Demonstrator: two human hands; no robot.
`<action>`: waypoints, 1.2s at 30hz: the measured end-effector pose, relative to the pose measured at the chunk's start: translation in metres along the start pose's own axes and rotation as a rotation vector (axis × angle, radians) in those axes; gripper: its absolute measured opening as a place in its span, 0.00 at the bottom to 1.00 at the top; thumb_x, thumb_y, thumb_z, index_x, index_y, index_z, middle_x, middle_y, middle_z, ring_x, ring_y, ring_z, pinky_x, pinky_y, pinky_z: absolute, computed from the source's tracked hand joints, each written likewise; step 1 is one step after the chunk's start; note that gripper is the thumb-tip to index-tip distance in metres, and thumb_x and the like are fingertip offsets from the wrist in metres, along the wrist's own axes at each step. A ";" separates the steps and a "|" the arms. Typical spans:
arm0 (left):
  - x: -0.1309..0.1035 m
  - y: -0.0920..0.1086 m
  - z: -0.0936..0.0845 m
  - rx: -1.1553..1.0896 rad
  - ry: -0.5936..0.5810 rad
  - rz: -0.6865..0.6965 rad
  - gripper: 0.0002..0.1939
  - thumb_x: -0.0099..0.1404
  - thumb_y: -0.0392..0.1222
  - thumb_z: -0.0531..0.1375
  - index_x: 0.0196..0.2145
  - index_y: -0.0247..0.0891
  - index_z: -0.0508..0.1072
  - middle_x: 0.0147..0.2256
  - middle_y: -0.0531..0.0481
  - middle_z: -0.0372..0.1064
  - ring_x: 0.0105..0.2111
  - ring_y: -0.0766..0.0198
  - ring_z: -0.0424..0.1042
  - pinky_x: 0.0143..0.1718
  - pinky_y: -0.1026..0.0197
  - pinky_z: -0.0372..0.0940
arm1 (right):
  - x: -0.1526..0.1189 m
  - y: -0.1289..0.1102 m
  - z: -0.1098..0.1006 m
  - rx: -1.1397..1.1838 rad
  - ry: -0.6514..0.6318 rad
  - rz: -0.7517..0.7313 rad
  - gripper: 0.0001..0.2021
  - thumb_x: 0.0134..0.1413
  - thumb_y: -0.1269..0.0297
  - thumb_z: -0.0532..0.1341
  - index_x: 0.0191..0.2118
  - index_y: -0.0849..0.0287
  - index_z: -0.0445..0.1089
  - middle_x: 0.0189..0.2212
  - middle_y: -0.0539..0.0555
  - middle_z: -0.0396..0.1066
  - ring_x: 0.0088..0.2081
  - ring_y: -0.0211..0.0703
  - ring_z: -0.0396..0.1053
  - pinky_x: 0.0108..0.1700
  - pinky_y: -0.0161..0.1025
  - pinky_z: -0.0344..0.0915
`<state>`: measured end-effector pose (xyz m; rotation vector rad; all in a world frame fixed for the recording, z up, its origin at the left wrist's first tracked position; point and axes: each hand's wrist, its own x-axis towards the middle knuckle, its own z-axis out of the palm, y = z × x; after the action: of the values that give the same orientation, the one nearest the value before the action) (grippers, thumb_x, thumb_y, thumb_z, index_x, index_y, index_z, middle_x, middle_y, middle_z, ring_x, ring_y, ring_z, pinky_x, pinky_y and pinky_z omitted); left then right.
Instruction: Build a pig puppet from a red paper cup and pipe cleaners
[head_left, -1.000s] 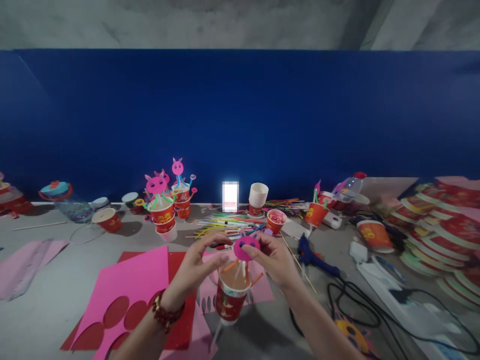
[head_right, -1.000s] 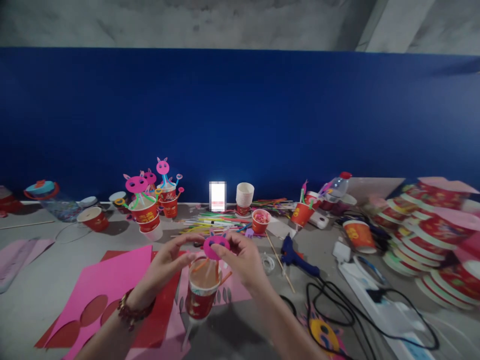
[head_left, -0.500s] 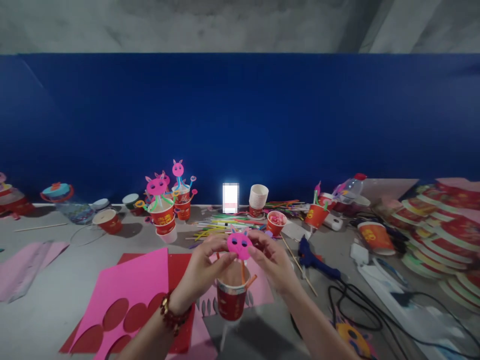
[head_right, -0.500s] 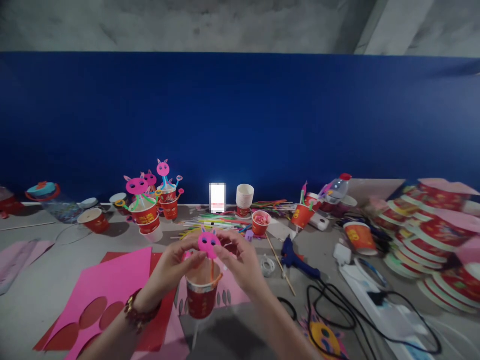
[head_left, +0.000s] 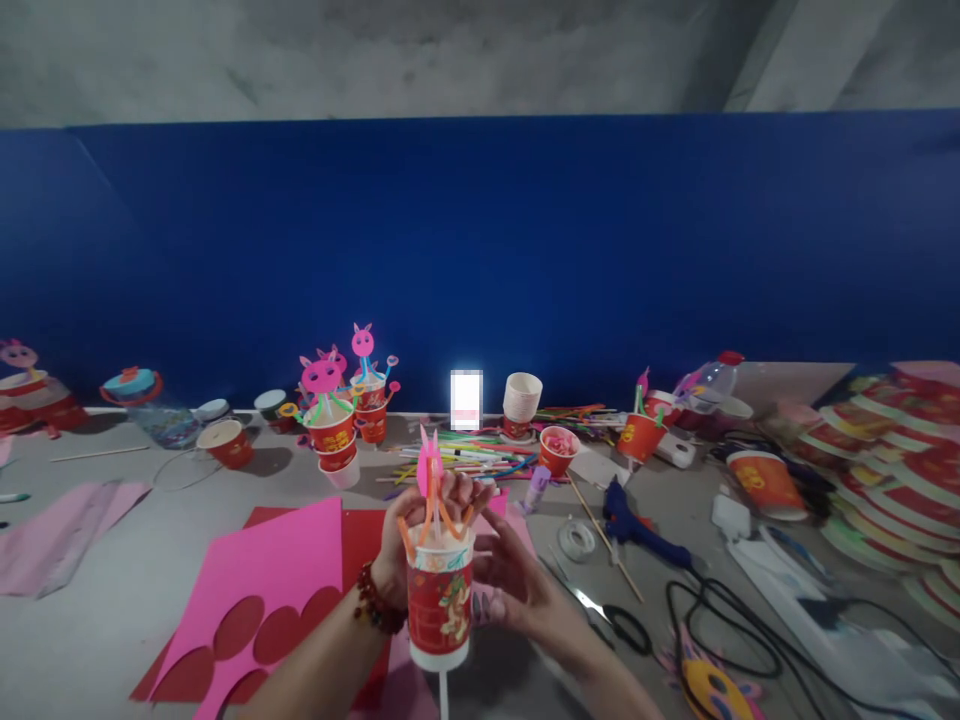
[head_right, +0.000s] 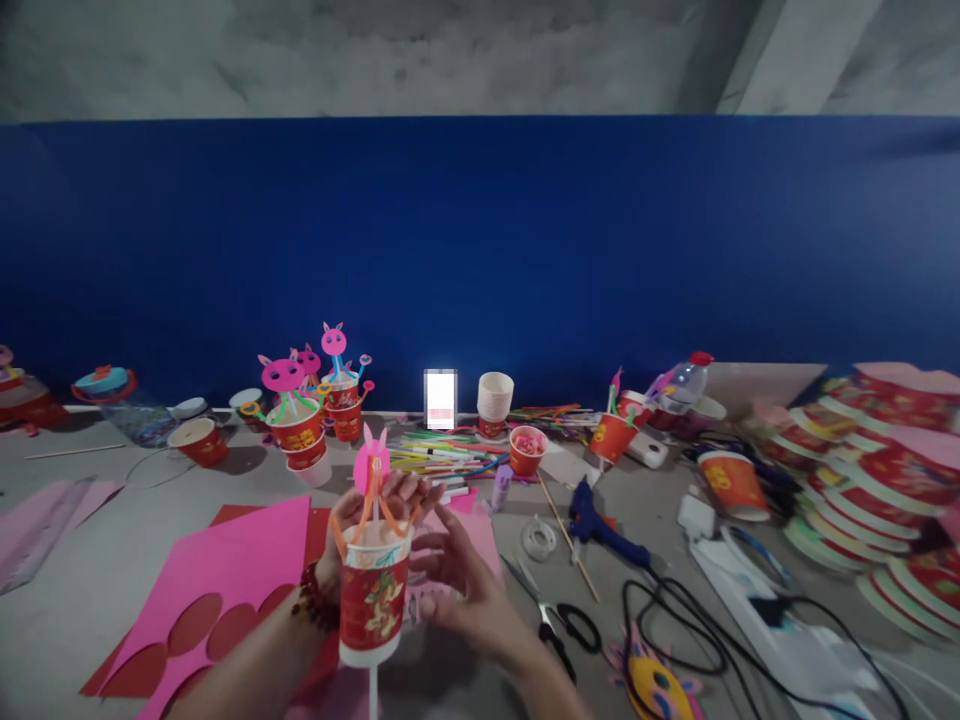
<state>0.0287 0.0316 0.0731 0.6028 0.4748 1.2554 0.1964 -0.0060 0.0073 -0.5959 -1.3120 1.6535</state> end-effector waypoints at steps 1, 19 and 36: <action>0.000 -0.002 -0.002 0.000 0.009 0.000 0.12 0.53 0.52 0.60 0.24 0.41 0.74 0.31 0.45 0.74 0.46 0.47 0.74 0.61 0.41 0.60 | -0.003 0.002 0.006 -0.002 0.018 -0.003 0.51 0.41 0.41 0.74 0.69 0.39 0.53 0.52 0.58 0.69 0.50 0.54 0.74 0.52 0.54 0.68; -0.004 -0.011 -0.027 0.203 -0.023 0.107 0.33 0.61 0.68 0.59 0.52 0.41 0.77 0.53 0.39 0.75 0.56 0.46 0.71 0.58 0.48 0.65 | -0.021 -0.001 0.012 -0.455 0.438 -0.155 0.50 0.53 0.53 0.70 0.74 0.50 0.40 0.56 0.63 0.69 0.55 0.60 0.71 0.54 0.54 0.71; -0.019 -0.006 -0.020 0.272 0.221 -0.045 0.15 0.55 0.45 0.73 0.39 0.36 0.81 0.36 0.43 0.82 0.35 0.54 0.81 0.38 0.60 0.74 | -0.049 -0.058 -0.122 -1.732 0.570 0.089 0.18 0.63 0.67 0.56 0.56 0.59 0.70 0.54 0.63 0.71 0.54 0.57 0.70 0.57 0.50 0.66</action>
<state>0.0159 0.0157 0.0541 0.6804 0.8487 1.2290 0.3391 0.0124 0.0152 -1.8889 -1.9719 -0.0874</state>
